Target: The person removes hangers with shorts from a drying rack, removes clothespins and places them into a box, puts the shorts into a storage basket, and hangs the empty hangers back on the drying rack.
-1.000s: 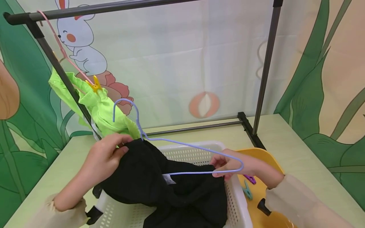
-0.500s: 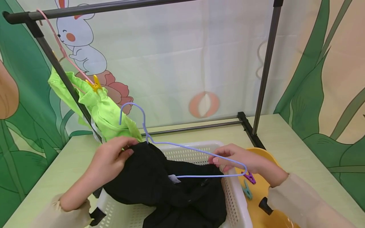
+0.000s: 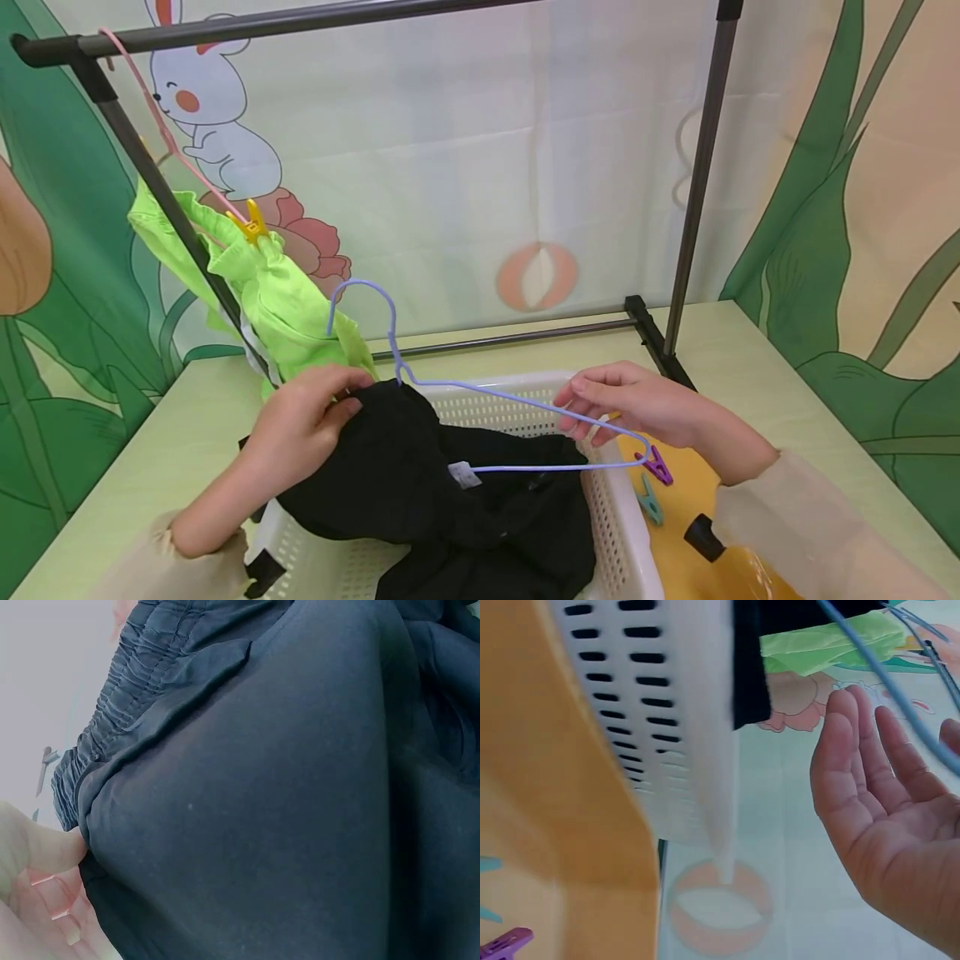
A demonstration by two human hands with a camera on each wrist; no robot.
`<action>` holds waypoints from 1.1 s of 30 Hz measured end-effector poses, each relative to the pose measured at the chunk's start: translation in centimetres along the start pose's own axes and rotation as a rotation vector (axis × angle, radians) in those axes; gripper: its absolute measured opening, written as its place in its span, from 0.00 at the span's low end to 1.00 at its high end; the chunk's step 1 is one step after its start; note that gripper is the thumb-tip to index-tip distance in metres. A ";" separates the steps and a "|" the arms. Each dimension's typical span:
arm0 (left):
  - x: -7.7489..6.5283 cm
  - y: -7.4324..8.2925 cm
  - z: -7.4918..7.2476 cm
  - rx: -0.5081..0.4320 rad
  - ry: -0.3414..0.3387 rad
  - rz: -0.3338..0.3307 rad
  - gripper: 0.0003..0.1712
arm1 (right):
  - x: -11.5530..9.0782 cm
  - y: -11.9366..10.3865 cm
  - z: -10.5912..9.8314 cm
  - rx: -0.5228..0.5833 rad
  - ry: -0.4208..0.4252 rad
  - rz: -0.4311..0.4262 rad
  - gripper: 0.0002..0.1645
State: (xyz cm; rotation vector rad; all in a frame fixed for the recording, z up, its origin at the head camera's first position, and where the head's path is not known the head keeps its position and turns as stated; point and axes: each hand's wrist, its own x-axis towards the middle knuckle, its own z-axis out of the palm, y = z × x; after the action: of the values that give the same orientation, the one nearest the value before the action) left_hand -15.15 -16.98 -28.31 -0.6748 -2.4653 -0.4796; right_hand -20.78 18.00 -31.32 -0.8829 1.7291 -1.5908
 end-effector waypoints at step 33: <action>0.1 -0.5 1.2 -0.079 0.075 0.096 0.10 | -1.3 -1.2 0.1 -0.267 0.145 -0.019 0.06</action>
State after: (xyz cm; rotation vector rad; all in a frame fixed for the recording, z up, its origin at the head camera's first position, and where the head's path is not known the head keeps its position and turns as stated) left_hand -16.01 -16.78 -29.30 -0.7890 -2.3416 -0.5578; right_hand -19.83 18.94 -30.08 -0.9310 2.0768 -1.4891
